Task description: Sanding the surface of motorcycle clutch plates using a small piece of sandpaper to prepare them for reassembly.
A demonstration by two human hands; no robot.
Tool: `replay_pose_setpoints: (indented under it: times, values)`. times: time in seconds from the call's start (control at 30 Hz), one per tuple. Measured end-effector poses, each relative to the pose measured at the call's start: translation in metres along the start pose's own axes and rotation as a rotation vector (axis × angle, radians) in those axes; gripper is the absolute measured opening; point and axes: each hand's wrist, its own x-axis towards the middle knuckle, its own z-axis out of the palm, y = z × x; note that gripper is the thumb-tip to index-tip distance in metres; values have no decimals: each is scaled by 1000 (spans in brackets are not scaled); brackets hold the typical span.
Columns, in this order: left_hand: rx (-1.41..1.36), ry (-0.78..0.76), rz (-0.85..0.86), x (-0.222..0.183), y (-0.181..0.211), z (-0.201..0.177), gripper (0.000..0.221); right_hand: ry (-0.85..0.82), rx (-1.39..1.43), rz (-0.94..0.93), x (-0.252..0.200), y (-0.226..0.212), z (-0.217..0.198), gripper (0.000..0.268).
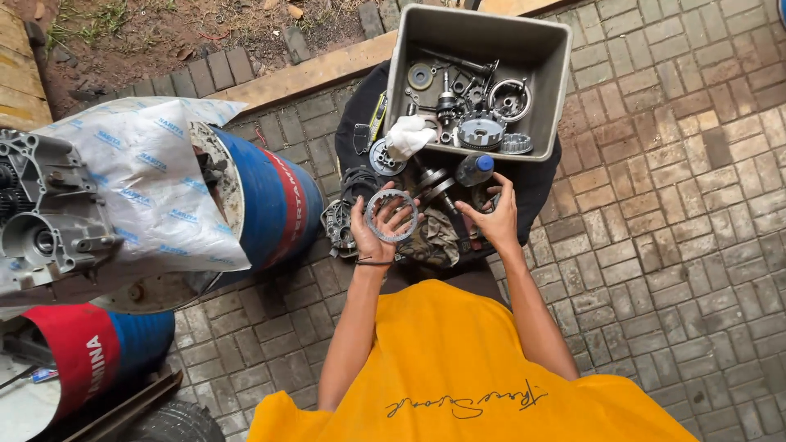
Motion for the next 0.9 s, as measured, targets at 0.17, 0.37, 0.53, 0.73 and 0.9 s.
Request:
replay_pose_setpoints:
  times: [0.17, 0.37, 0.53, 0.73, 0.9]
  values:
    - [54, -32, 15, -11, 13, -1, 69, 28, -12, 13, -18, 13, 11, 107]
    - [39, -4, 75, -10, 5, -13, 69, -94, -70, 106, -13, 15, 5, 100]
    - [42, 82, 89, -18, -31, -9, 66, -172, -148, 142, 6, 28, -20, 62]
    - [26, 86, 31, -31, -66, 1, 65, -195, -109, -98, 33, 63, -44, 20]
    - [-16, 19, 45, -20, -74, 25, 68, -320, 72, 153, 55, 35, -68, 21]
